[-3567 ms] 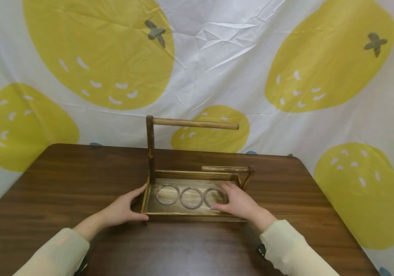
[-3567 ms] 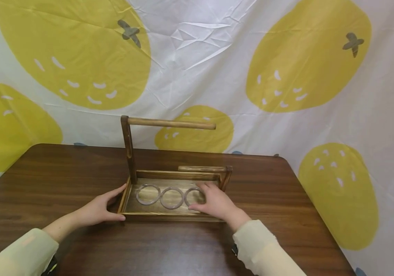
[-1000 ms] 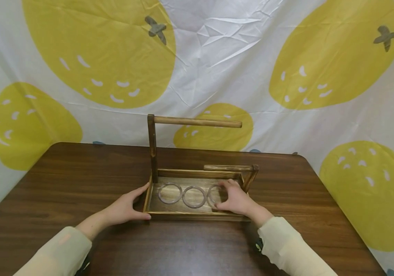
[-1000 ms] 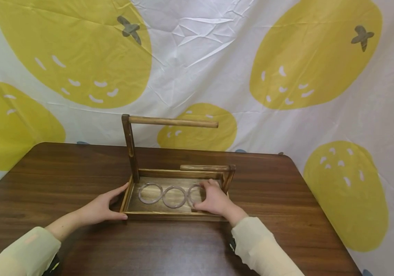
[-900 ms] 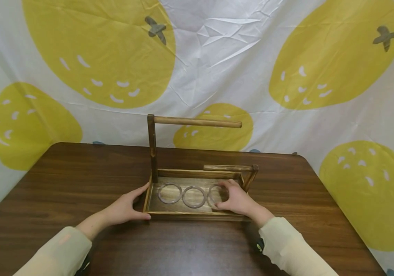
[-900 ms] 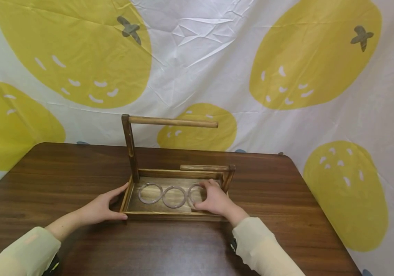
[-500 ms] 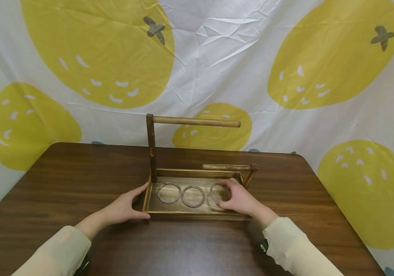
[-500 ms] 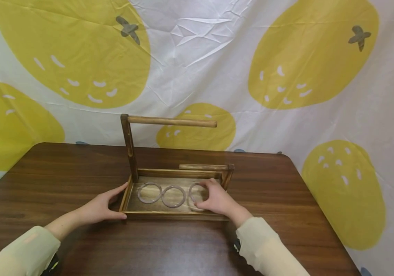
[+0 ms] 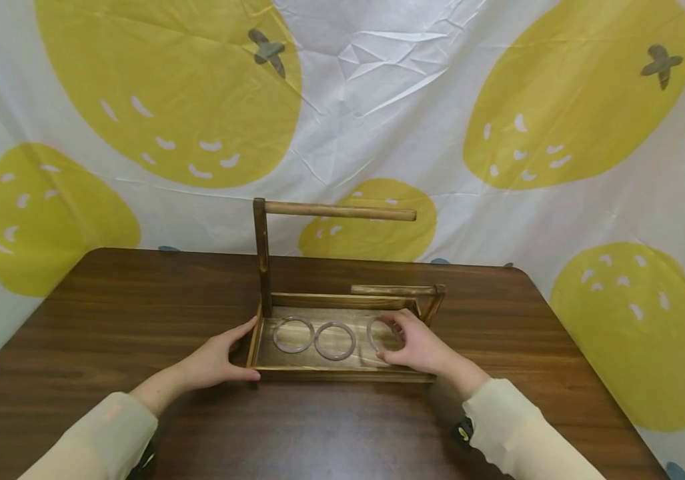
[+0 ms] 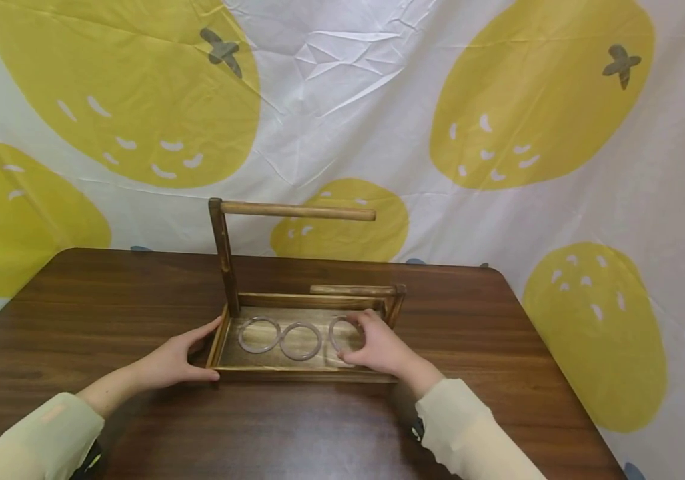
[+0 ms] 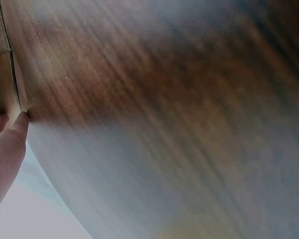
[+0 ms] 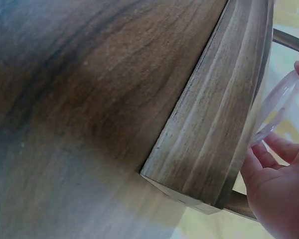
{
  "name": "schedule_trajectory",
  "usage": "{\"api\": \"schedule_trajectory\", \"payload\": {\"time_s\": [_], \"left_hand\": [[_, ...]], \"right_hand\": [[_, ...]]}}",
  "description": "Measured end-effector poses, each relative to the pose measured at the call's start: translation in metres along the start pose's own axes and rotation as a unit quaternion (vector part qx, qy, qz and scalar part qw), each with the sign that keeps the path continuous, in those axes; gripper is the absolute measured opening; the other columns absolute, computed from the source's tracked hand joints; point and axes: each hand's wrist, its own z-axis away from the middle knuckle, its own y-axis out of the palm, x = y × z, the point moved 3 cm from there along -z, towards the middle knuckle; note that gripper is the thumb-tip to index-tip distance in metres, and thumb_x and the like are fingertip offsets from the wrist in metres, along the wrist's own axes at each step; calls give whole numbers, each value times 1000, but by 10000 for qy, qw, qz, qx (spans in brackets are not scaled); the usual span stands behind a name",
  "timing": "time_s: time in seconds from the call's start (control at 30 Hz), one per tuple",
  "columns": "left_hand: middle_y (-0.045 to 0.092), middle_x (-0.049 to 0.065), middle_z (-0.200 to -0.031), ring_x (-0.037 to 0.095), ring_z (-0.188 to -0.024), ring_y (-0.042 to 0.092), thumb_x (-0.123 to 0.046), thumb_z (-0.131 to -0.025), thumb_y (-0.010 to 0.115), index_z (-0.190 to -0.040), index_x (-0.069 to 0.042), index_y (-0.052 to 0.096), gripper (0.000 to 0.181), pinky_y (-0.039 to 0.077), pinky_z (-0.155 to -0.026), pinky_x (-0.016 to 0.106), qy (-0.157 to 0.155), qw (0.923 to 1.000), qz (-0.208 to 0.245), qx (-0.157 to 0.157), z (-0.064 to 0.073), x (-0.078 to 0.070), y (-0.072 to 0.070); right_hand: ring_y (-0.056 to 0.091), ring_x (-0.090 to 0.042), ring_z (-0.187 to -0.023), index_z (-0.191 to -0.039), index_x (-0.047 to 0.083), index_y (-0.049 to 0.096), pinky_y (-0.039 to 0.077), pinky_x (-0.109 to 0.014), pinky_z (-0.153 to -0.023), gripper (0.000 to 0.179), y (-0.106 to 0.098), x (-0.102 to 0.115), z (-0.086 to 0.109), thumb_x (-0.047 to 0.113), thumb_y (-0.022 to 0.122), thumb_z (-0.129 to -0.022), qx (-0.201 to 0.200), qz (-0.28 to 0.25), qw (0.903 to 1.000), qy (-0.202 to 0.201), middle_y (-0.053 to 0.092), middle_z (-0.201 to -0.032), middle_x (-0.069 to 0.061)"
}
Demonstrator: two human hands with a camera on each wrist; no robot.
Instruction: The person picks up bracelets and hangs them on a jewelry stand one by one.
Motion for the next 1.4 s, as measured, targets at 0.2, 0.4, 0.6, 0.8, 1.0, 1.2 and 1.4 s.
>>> {"api": "schedule_trajectory", "payload": {"time_s": [0.2, 0.4, 0.6, 0.8, 1.0, 1.2, 1.4], "left_hand": [[31, 27, -147, 45, -133, 33, -36, -72, 80, -147, 1, 25, 100, 31, -106, 56, 4, 10000, 20, -10, 0, 1, 1], [31, 27, -147, 45, -133, 32, -36, -72, 79, -147, 1, 25, 99, 31, -106, 57, 13, 10000, 29, -9, 0, 1, 1], [32, 27, -147, 45, -133, 33, -36, -72, 80, -147, 1, 25, 99, 31, -105, 57, 51, 10000, 11, -25, 1, 1, 1], [31, 27, -147, 45, -133, 32, -37, -72, 79, -147, 0, 25, 100, 31, -106, 57, 6, 10000, 0, -11, 1, 2, 1], [31, 28, -147, 45, -133, 32, -37, -72, 79, -147, 0, 24, 100, 31, -105, 57, 27, 10000, 35, 12, 0, 2, 1], [30, 27, -148, 45, -133, 32, -38, -72, 79, -147, 0, 24, 100, 31, -106, 57, 16, 10000, 48, 15, -1, 5, 2], [30, 27, -148, 45, -134, 31, -37, -72, 79, -147, 1, 24, 100, 31, -106, 57, 15, 10000, 81, 14, -2, 7, 3]], "right_hand": [[48, -18, -90, -131, -3, 48, 47, -31, -77, 65, -2, 2, 2, 22, 72, -76, 84, -88, 9999, -22, 51, -106, -18], [48, -17, -88, -129, -3, 49, 52, -31, -78, 63, -6, 8, 7, 19, 72, -74, 84, -211, 9996, -174, 50, -101, -17], [49, -16, -87, -129, -2, 49, 52, -30, -79, 62, -9, 14, 9, 19, 72, -74, 165, -284, 9992, -231, 49, -101, -16], [48, -17, -89, -127, -2, 49, 52, -29, -78, 62, -12, 18, 14, 18, 73, -74, 128, -300, 9987, -395, 49, -100, -14], [49, -20, -94, -127, -3, 48, 53, -31, -82, 62, -16, 20, 16, 16, 74, -74, 140, -570, 9971, -476, 50, -104, -14], [50, -22, -97, -126, -2, 48, 53, -33, -83, 58, -24, 23, 19, 16, 74, -77, 152, -675, 9964, -492, 51, -108, -15], [51, -24, -101, -128, 0, 47, 52, -36, -83, 57, -33, 27, 23, 14, 72, -79, 118, -663, 9964, -511, 51, -111, -14]]}}
